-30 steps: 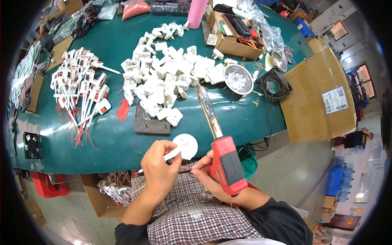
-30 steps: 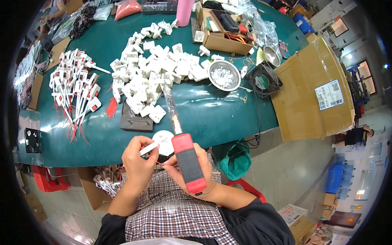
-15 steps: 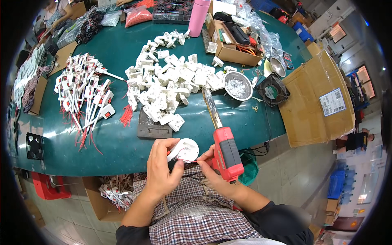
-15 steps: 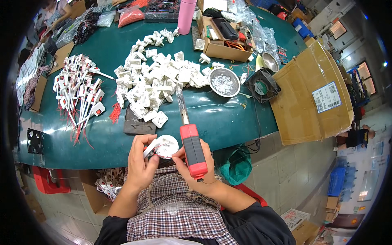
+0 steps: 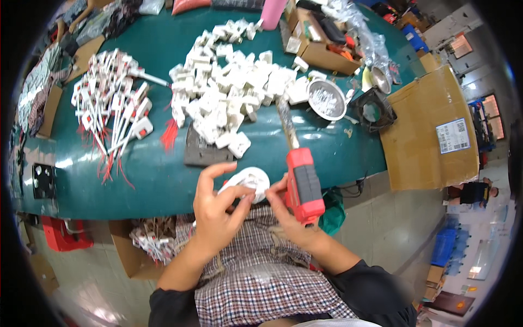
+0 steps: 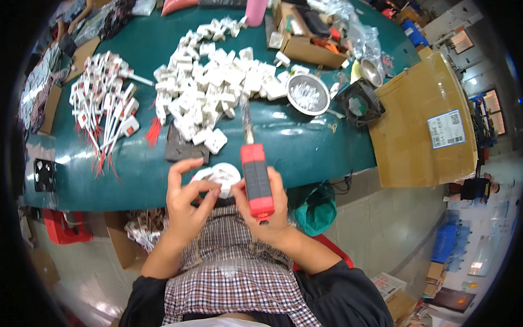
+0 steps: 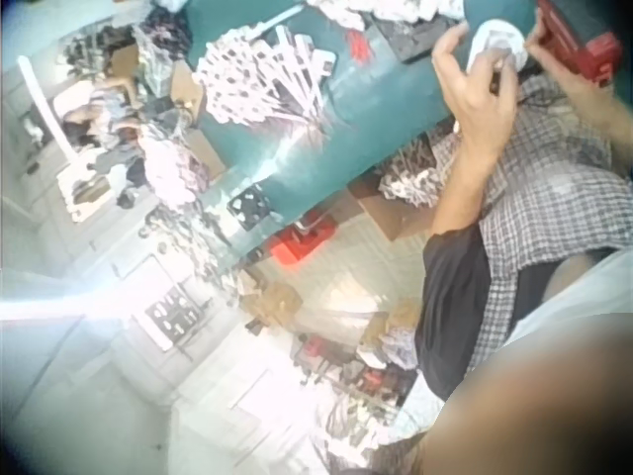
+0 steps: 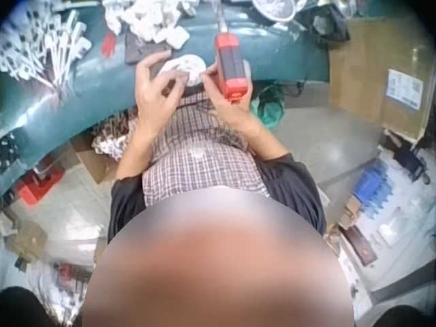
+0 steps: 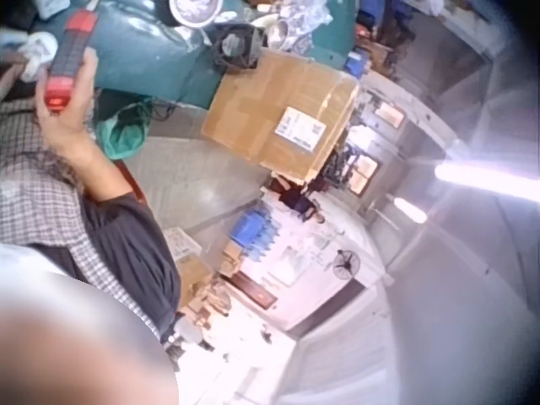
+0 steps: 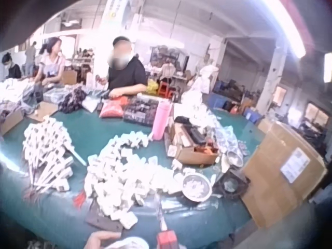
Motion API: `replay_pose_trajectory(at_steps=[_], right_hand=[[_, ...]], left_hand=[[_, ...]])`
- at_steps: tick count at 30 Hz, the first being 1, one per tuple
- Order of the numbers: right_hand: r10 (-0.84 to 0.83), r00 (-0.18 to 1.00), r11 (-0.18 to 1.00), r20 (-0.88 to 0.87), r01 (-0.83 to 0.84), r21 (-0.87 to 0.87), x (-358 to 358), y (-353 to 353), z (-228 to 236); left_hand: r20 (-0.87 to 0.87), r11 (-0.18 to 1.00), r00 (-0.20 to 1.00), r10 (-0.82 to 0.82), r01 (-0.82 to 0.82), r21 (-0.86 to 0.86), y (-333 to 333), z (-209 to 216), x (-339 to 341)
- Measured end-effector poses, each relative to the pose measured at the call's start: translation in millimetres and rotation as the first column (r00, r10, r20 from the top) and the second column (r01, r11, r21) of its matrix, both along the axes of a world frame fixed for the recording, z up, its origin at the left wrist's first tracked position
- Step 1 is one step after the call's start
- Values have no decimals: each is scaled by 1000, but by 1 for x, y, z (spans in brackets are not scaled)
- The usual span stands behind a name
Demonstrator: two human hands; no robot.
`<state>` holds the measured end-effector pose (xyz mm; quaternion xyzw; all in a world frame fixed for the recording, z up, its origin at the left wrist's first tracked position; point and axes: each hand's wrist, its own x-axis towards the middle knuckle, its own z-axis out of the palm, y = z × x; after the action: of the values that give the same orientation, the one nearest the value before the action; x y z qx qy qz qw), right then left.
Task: Soldering wires to light bulb components on an assembly line.
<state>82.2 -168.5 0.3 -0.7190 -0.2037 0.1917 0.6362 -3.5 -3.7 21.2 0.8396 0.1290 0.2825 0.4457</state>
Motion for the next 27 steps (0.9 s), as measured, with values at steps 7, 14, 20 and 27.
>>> replay_pose_trajectory(at_steps=[7, 14, 20, 27], right_hand=[[-6, 959, 1000, 283, 13, -21, 5, 7, -2], [-70, 958, 994, 277, 91, -62, -4, 7, -10], [-27, 992, 1000, 119, 25, 20, -7, -15, 3], [-6, 999, 991, 37, 11, -134, -7, -66, 64]], left_hand=[[13, 995, 995, 99, -99, 31, -4, -5, 6], [22, 986, 993, 119, -121, 111, -7, -13, 4], [2, 989, 993, 118, -118, 88, -8, -14, 2], [-9, 990, 996, 88, -86, 109, -2, -16, 2]])
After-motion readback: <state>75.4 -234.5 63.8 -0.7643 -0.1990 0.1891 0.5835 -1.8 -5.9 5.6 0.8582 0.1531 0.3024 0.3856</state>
